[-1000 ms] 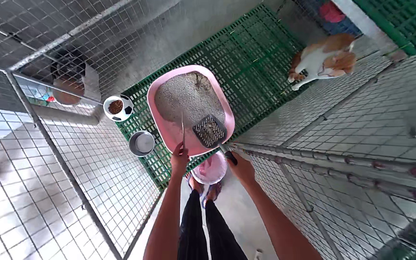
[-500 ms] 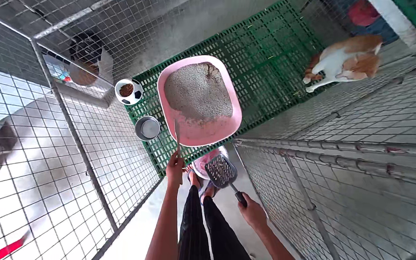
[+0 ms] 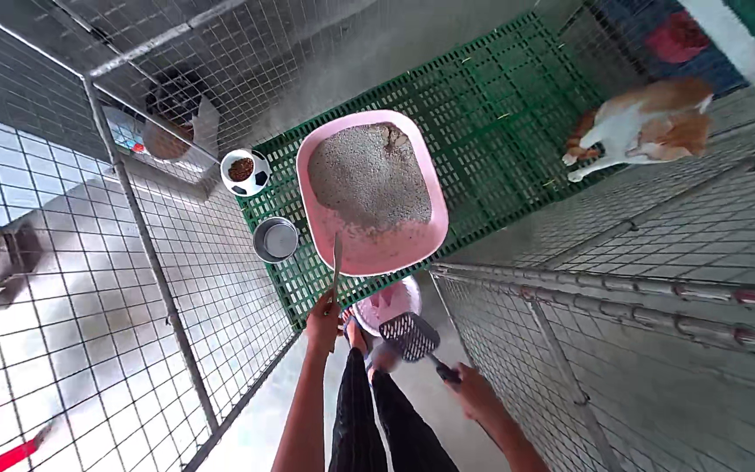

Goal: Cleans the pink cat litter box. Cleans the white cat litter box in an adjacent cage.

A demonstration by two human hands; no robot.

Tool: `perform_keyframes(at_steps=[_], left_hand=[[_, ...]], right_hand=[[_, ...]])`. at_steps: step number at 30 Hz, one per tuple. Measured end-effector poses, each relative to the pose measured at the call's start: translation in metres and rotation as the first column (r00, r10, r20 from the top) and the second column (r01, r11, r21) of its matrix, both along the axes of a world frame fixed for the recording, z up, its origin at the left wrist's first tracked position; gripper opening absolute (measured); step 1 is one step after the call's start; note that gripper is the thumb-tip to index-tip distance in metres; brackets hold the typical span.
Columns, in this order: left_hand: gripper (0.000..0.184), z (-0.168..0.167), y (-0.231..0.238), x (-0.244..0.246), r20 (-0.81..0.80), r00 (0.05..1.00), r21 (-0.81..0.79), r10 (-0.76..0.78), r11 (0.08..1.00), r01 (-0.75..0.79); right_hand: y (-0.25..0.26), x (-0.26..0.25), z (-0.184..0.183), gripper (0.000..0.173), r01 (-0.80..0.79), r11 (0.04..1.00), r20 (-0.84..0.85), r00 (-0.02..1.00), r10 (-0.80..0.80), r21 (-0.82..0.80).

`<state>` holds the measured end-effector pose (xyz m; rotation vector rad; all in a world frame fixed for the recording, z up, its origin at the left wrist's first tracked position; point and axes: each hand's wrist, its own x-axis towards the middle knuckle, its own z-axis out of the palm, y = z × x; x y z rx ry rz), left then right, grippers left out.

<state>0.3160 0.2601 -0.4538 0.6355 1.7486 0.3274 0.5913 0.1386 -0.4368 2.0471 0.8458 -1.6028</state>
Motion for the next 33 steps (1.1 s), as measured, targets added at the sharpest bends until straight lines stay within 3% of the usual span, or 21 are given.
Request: perform_keyframes(at_steps=[3, 6, 10, 14, 18, 22, 26, 30, 33], left_hand=[[0.044, 0.001, 0.014, 0.005, -0.011, 0.999, 0.038, -0.049, 0.998, 0.050], [0.048, -0.005, 0.026, 0.010, -0.041, 0.986, 0.027, -0.161, 0.986, 0.162], [0.052, -0.019, 0.039, 0.019, -0.028, 0.923, -0.052, -0.384, 0.923, 0.382], [0.047, -0.023, 0.054, 0.017, -0.059, 0.770, -0.158, -0.635, 0.768, 0.621], [0.047, -0.012, 0.068, 0.018, -0.041, 0.637, -0.187, -0.770, 0.632, 0.752], [0.049, -0.009, 0.067, 0.024, -0.050, 0.578, -0.221, -0.814, 0.574, 0.789], [0.049, -0.016, 0.065, 0.011, -0.004, 0.620, -0.170, -0.785, 0.611, 0.773], [0.047, -0.021, 0.063, 0.004, 0.038, 0.639, -0.142, -0.769, 0.629, 0.765], [0.049, -0.022, 0.062, 0.010, 0.037, 0.682, -0.175, -0.731, 0.667, 0.724]], right_hand=[[-0.010, 0.014, 0.066, 0.046, 0.174, 0.982, -0.011, 0.985, -0.173, 0.078], [0.017, 0.007, 0.083, 0.056, 0.253, 0.932, -0.113, 0.966, -0.231, 0.260], [0.136, -0.016, 0.063, 0.055, 0.024, 0.925, -0.024, 1.000, -0.016, 0.380], [0.247, -0.023, 0.063, 0.045, -0.091, 0.908, 0.149, 0.988, 0.032, 0.408], [0.315, -0.008, 0.068, 0.043, -0.184, 0.920, 0.238, 0.966, 0.103, 0.347], [0.368, -0.006, 0.047, 0.040, -0.187, 0.913, 0.253, 0.963, 0.098, 0.361], [0.399, -0.012, 0.000, 0.042, -0.148, 0.858, 0.250, 0.968, 0.023, 0.492], [0.380, -0.025, -0.068, 0.046, 0.014, 0.807, 0.145, 0.982, -0.123, 0.590], [0.356, -0.035, -0.096, 0.044, 0.131, 0.765, 0.052, 0.976, -0.209, 0.631]])
